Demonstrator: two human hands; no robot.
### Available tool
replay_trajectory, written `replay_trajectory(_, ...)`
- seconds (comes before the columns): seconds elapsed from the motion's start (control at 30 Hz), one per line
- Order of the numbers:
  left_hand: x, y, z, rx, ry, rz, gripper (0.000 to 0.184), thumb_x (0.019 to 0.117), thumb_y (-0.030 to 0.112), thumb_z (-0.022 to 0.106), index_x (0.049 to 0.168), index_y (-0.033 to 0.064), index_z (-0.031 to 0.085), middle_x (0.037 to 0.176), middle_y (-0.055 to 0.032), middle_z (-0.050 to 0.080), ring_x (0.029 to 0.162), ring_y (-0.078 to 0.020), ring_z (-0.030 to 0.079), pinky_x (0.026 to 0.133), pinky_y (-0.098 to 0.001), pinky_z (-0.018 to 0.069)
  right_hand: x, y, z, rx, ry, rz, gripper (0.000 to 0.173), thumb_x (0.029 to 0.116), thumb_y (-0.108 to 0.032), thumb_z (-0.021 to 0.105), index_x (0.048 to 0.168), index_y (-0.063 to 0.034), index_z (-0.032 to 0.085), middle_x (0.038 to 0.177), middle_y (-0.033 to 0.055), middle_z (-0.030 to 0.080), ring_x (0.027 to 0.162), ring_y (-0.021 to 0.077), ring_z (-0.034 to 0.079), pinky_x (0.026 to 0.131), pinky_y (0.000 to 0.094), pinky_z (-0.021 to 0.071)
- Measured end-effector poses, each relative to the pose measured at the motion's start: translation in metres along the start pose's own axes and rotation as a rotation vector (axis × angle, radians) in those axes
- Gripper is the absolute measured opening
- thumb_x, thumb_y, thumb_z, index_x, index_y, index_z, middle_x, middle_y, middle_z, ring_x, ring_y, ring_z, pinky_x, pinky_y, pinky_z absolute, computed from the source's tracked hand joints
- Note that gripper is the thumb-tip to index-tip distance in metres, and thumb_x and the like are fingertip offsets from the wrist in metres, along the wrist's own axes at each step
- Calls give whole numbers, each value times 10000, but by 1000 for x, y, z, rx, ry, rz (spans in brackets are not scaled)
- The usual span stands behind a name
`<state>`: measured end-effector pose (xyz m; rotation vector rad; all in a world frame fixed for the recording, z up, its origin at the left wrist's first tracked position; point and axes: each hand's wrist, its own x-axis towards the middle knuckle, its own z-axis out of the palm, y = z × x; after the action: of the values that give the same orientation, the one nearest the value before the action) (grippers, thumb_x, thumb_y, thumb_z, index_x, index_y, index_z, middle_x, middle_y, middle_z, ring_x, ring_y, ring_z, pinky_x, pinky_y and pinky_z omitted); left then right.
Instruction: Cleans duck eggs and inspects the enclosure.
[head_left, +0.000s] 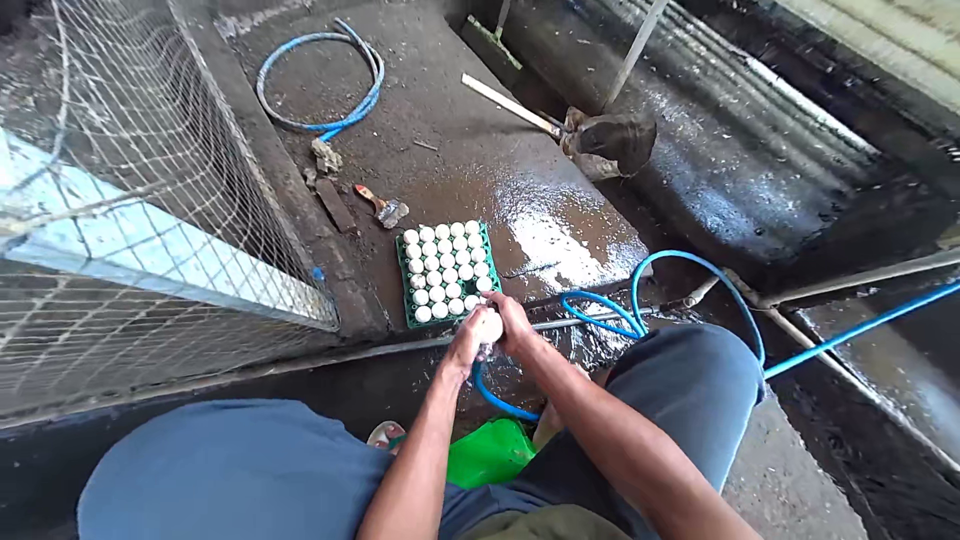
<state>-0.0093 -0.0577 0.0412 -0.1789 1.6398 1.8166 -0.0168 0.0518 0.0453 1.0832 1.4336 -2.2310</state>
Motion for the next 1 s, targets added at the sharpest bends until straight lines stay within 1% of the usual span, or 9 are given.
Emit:
replay_trajectory(0.1,3,2,-8,22,52,66,408,1104,267,380,1390,9,517,1209,-144,630,1012,-180,624,852,-368,537,-17,18,7,-205,48,-299,462,1111,-295,315,1344,-35,618,1154,149,674,941,210,662,762,412,562)
replay_trajectory(0.17,-7,12,5,72,83,153,436,1115,215,326,1383,-69,522,1340,-224,594,1226,-257,582,1069,-432,466,-23,29,4,-347,54,-581,464,1074,-189,332,1405,13,586,1501,204,525,1386,272,514,1148,460,419)
replay_trajectory(0.2,-10,13,12,116,116,184,437,1118,195,306,1361,-92,530,1347,-246,584,1256,-279,564,1104,-439,437,-19,31,4,-335,69,-642,459,1051,-151,346,1400,32,582,1529,223,491,1430,303,471,1186,483,381)
replay_trajectory(0.33,2,-6,21,238,283,274,471,1104,194,298,1340,-122,556,1379,-305,560,1324,-368,524,1150,-499,375,-20,17,12,-262,140,-399,431,1101,-184,349,1438,32,510,1412,261,553,1304,355,542,1101,535,420)
replay_trajectory(0.43,9,-14,24,147,304,334,426,1089,134,305,1299,-158,533,1328,-310,562,1252,-335,540,1112,-449,397,-25,34,8,-336,117,-617,449,1030,-134,386,1392,35,591,1534,274,460,1460,395,412,1216,541,309)
replay_trajectory(0.57,5,-2,22,310,211,204,464,1112,178,274,1321,-114,568,1340,-300,579,1278,-368,546,1115,-519,399,-11,14,5,-189,170,-336,409,1072,-159,431,1436,3,526,1379,269,572,1266,371,563,1056,555,444)
replay_trajectory(0.7,6,-13,26,259,289,280,420,1089,148,324,1258,-139,580,1264,-306,603,1210,-356,573,1082,-492,424,-32,25,9,-210,166,-465,403,1031,-103,472,1396,34,570,1385,273,585,1304,368,562,1113,543,425)
replay_trajectory(0.8,0,2,28,382,210,182,417,1092,139,311,1229,-131,598,1206,-309,619,1160,-379,585,1036,-530,439,-13,13,0,-128,169,-300,415,1021,-98,505,1421,11,532,1307,281,598,1180,376,595,993,558,472)
replay_trajectory(1.0,5,-6,23,338,237,210,458,1101,182,280,1287,-116,574,1292,-295,591,1222,-354,558,1070,-505,418,-27,30,3,-188,108,-488,398,1049,-126,399,1302,48,652,1390,254,601,1343,348,543,1152,510,404)
